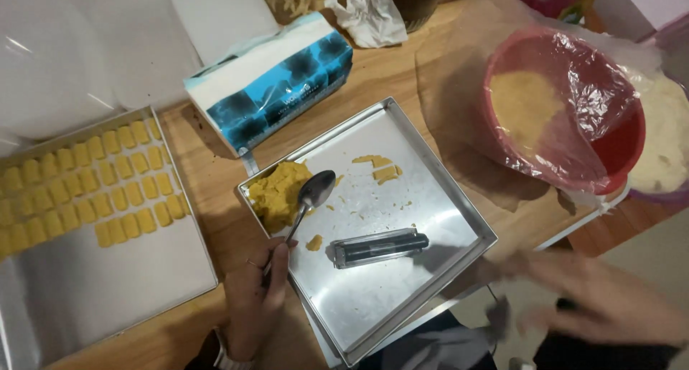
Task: Using a spoon and a mold to shape dough into cookies and placing them on a tray
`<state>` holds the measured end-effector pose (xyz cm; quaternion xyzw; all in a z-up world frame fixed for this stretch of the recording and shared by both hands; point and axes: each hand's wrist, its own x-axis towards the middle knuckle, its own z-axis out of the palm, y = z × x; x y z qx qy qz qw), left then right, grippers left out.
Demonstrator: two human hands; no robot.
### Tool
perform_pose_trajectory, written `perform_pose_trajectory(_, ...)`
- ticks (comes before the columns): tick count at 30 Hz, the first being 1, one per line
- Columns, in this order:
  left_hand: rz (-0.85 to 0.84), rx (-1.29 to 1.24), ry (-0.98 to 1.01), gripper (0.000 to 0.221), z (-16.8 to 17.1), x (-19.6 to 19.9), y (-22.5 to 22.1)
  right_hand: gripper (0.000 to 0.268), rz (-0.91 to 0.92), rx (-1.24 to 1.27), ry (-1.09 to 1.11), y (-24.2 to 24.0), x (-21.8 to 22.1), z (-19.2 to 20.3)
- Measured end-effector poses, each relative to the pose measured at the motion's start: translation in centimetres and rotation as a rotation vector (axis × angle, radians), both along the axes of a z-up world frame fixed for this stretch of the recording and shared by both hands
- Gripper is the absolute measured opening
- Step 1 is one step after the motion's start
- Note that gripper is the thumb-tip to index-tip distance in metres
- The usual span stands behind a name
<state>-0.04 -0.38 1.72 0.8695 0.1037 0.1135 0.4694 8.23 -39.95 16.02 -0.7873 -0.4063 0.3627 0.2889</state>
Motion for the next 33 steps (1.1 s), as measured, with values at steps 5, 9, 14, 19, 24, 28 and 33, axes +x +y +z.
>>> perform_pose_trajectory(5, 0.125, -0.203, 0.064, 0.03, 2.0, -0.4, -0.8, 0.028, -0.439, 0.237, -0.361, 5.5, 2.6, -0.3)
perform_pose_trajectory(9, 0.053, -0.171, 0.021, 0.03, 6.5, 0.9, -2.1, 0.041, -0.482, 0.343, -0.159, 9.8, 5.4, -2.1)
perform_pose_trajectory(14, -0.461, -0.108, -0.041, 0.029, 8.1, 4.4, -4.4, 0.045, -0.254, 0.68, 0.313, 13.9, 7.7, -3.7)
perform_pose_trajectory(19, -0.405, -0.172, -0.138, 0.028, 8.0, 5.2, -4.4, 0.029, -0.436, 0.961, 0.247, 13.0, 8.9, -6.1)
perform_pose_trajectory(24, -0.326, -0.05, 0.165, 0.036, 6.1, 3.9, -2.5, 0.024, -0.726, 1.124, -0.048, 11.4, 11.0, -8.7)
perform_pose_trajectory(28, -0.196, 0.097, -0.021, 0.027, 3.6, 3.2, -1.2, 0.018, -0.802, 1.093, -0.324, 10.7, 11.7, -11.6)
perform_pose_trajectory(33, -0.249, 0.151, -0.186, 0.021, 3.0, 3.6, -0.1, 0.013, -0.598, 1.034, -0.601, 10.4, 12.3, -11.9)
